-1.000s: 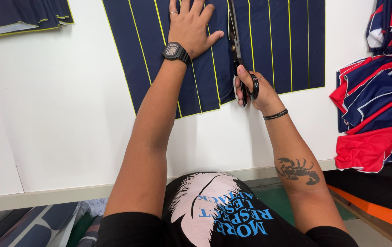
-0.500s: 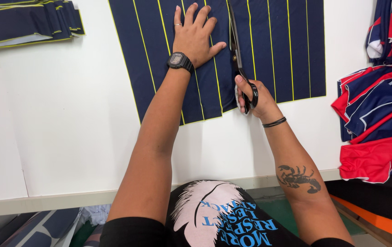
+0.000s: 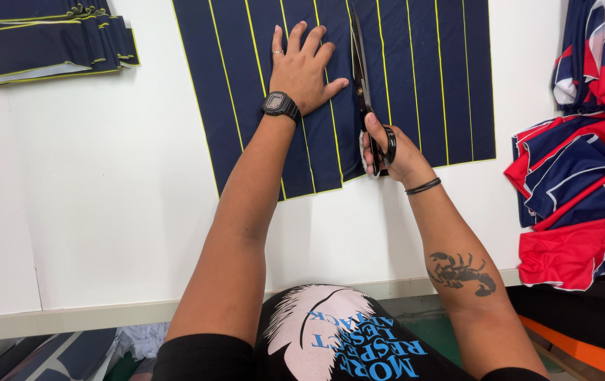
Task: The person uses shears to cut a large piece of dark blue fabric with yellow vertical lines into multiple vertical strips on a white table. The person holds the fabric with the left hand and cuts along the lines with the right hand, then stacks the cut pieces to the left.
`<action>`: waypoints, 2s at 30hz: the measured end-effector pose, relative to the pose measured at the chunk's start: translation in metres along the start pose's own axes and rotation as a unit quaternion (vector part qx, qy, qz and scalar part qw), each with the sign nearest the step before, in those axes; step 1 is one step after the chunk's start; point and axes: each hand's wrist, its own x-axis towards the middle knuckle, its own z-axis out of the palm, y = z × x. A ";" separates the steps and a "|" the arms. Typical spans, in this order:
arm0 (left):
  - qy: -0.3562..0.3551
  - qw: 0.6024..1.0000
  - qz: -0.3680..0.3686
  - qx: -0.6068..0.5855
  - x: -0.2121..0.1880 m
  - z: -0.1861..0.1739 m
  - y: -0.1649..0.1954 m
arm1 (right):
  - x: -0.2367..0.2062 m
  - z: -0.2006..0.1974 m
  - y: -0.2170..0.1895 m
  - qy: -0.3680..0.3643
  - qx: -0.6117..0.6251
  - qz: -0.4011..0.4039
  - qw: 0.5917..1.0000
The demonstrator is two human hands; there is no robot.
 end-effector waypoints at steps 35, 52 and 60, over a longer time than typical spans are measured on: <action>-0.040 0.999 -0.001 0.016 0.011 -0.022 0.014 | 0.002 0.001 -0.029 -0.024 0.053 0.018 0.998; 0.020 1.000 0.009 0.012 0.069 -0.005 -0.034 | 0.046 0.000 -0.063 -0.033 0.025 0.020 0.999; 0.037 0.999 0.007 0.018 0.067 0.004 -0.038 | 0.054 0.000 -0.055 -0.018 0.024 0.004 1.000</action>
